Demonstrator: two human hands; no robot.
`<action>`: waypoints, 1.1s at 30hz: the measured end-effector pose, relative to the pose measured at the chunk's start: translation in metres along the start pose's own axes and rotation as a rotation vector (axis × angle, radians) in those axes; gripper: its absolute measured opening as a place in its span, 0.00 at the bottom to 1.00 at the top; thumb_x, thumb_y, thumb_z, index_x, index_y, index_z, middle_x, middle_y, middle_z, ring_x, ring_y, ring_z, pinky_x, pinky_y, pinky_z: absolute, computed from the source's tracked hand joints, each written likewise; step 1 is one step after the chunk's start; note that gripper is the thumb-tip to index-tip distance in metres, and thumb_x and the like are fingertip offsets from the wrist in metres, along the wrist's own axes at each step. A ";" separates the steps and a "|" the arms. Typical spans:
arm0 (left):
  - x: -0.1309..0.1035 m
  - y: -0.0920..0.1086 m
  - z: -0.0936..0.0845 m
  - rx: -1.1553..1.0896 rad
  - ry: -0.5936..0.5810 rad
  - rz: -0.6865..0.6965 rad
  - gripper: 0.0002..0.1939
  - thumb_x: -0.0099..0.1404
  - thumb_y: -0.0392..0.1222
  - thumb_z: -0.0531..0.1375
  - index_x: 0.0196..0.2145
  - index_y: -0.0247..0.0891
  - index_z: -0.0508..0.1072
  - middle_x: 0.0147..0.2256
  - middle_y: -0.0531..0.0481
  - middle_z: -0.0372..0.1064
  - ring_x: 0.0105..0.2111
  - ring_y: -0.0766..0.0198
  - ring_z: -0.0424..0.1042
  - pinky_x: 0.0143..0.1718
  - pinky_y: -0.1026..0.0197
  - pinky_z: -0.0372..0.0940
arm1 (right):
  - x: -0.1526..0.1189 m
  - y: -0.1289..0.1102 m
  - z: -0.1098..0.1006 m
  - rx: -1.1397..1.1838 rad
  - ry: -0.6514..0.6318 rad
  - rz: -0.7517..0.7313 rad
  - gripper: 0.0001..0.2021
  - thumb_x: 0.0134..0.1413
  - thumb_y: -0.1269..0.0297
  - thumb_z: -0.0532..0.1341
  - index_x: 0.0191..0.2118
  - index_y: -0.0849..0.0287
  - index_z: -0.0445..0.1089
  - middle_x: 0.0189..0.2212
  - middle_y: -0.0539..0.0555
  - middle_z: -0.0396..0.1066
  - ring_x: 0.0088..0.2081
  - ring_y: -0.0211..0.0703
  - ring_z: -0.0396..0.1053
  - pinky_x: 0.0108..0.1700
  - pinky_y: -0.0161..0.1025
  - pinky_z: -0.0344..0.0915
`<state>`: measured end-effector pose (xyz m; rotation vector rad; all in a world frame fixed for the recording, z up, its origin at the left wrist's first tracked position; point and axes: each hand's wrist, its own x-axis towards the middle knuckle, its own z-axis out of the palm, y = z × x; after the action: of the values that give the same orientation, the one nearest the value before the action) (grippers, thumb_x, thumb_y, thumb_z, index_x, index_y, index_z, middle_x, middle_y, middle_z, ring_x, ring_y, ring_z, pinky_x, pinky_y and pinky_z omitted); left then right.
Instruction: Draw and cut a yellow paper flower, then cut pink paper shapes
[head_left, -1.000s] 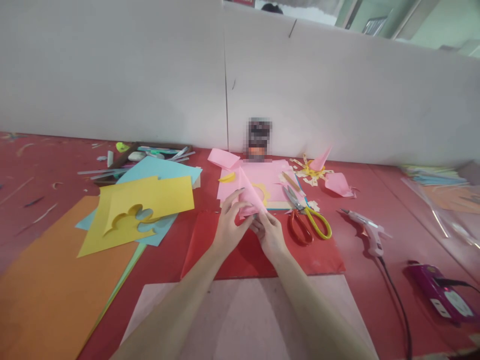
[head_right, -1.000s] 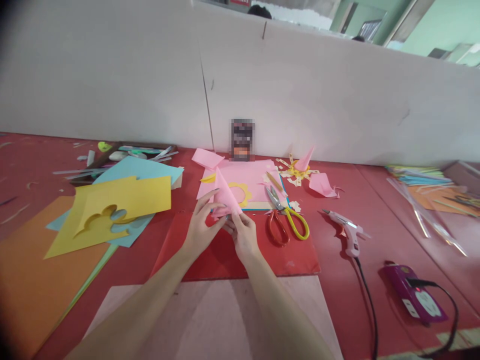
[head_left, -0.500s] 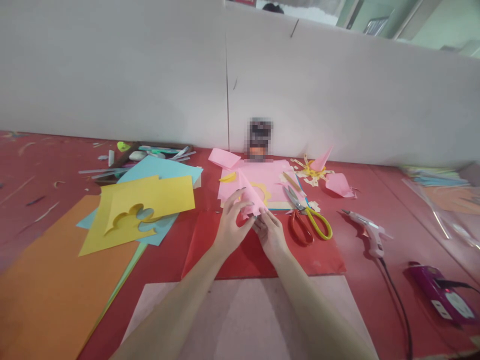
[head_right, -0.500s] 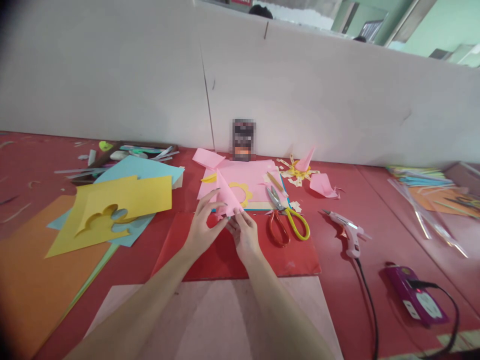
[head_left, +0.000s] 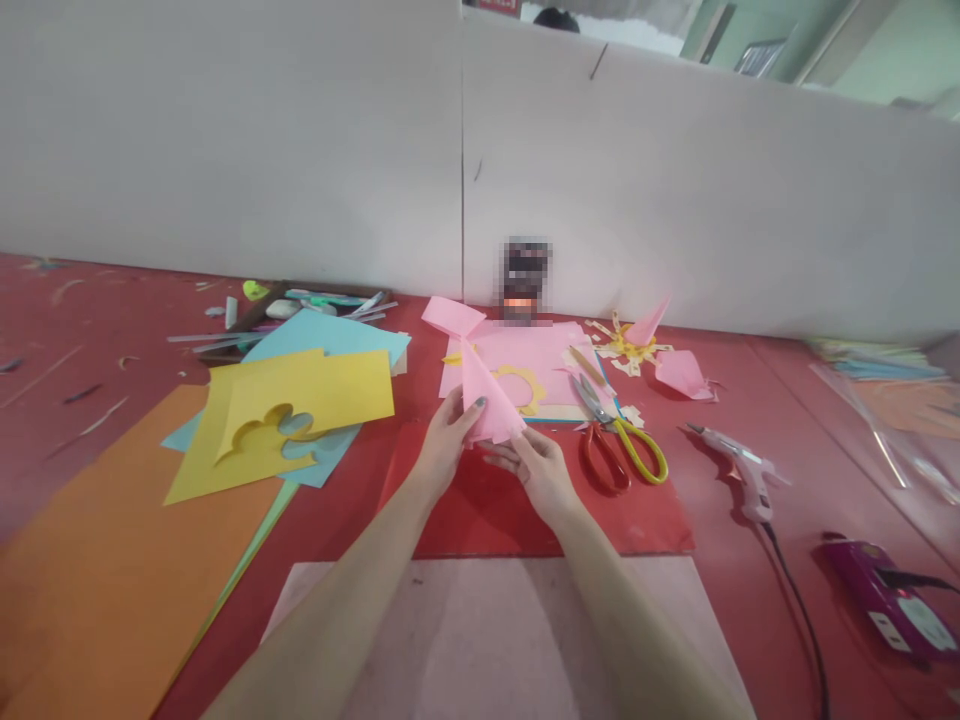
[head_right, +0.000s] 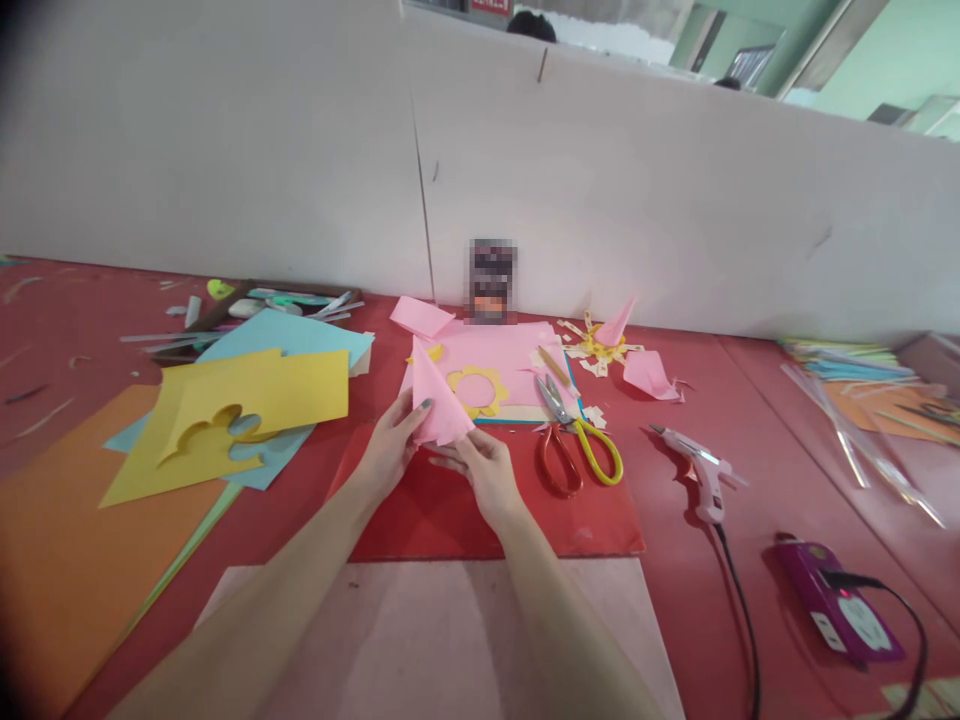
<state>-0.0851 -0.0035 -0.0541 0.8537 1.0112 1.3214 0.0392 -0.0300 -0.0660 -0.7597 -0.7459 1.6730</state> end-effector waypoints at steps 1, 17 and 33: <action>-0.001 0.001 0.000 -0.018 -0.002 0.003 0.21 0.54 0.47 0.61 0.45 0.40 0.67 0.44 0.47 0.69 0.42 0.59 0.70 0.39 0.61 0.66 | -0.001 -0.001 0.000 -0.040 -0.016 -0.002 0.10 0.43 0.60 0.65 0.32 0.60 0.74 0.30 0.53 0.75 0.33 0.45 0.74 0.37 0.42 0.71; -0.002 -0.002 0.001 0.045 -0.025 0.052 0.21 0.54 0.45 0.61 0.45 0.38 0.67 0.45 0.45 0.68 0.46 0.55 0.67 0.45 0.56 0.63 | 0.000 0.003 -0.001 -0.128 0.050 -0.027 0.09 0.41 0.63 0.65 0.31 0.60 0.74 0.28 0.52 0.75 0.30 0.45 0.74 0.30 0.38 0.70; 0.001 -0.004 -0.001 0.114 0.084 0.148 0.21 0.54 0.45 0.61 0.46 0.41 0.68 0.45 0.47 0.68 0.47 0.57 0.67 0.47 0.56 0.62 | -0.005 -0.004 -0.004 -0.227 0.194 -0.044 0.21 0.50 0.49 0.56 0.18 0.60 0.70 0.13 0.51 0.67 0.14 0.36 0.60 0.14 0.33 0.53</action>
<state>-0.0841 -0.0033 -0.0585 0.9812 1.1148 1.4451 0.0451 -0.0333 -0.0645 -1.0419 -0.8168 1.4653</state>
